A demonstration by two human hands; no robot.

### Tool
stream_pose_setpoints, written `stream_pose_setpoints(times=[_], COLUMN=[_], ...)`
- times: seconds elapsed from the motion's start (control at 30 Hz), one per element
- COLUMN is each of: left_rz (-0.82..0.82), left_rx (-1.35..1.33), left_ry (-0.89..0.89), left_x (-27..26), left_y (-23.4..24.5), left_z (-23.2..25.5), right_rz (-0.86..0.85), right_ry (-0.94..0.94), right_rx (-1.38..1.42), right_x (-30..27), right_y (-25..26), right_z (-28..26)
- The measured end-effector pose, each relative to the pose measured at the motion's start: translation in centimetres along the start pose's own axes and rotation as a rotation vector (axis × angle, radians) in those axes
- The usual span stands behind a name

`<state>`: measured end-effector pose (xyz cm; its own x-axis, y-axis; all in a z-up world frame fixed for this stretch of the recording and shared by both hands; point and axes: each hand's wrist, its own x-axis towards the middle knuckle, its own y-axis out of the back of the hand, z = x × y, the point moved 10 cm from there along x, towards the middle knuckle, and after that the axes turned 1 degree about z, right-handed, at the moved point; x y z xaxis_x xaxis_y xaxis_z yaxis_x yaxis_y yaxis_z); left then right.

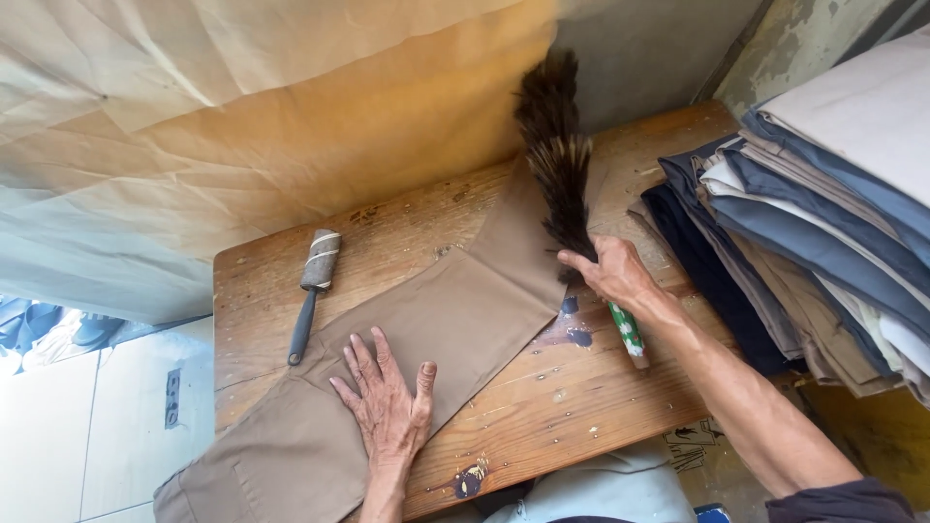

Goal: Using a lint roller and feather duster to remove debris from khaki trousers before folding them.

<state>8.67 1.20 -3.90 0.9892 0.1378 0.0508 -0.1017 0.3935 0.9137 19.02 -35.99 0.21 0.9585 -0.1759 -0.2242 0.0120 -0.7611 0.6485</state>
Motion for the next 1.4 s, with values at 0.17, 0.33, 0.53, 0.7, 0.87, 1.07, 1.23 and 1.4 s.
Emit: stream_pose_setpoints(times=[0.17, 0.33, 0.53, 0.7, 0.87, 1.07, 1.23, 1.4], left_rz=[-0.022, 0.215, 0.076, -0.024, -0.068, -0.058, -0.059, -0.032], left_rx=[0.034, -0.209, 0.155, 0.057, 0.055, 0.126, 0.269, 0.224], left_ry=[-0.004, -0.168, -0.07, -0.003, 0.007, -0.034, -0.106, -0.062], left_x=[0.1, -0.2, 0.1, 0.2, 0.1, 0.4, 0.8, 0.8], left_y=[-0.3, 6.2, 1.1, 0.1, 0.1, -0.3, -1.1, -0.7], left_z=[0.1, 4.6, 1.2, 0.3, 0.6, 1.1, 3.8, 3.4], right_rz=[-0.269, 0.015, -0.013, -0.241, -0.269, 0.1, 0.186, -0.129], right_ry=[0.3, 0.906, 0.926, 0.624, 0.491, 0.434, 0.344, 0.298], right_rx=[-0.231, -0.591, -0.534, -0.844, -0.878, -0.977, -0.718, -0.174], right_x=[-2.7, -2.6, 4.2, 6.6, 8.5, 14.0, 11.1, -2.9], right_y=[-3.6, -6.3, -8.8, -10.8, -9.8, -5.8, -2.2, -3.8], right_z=[-1.8, -7.8, -11.8, -10.7, -8.6, -4.5, -5.5, -11.3])
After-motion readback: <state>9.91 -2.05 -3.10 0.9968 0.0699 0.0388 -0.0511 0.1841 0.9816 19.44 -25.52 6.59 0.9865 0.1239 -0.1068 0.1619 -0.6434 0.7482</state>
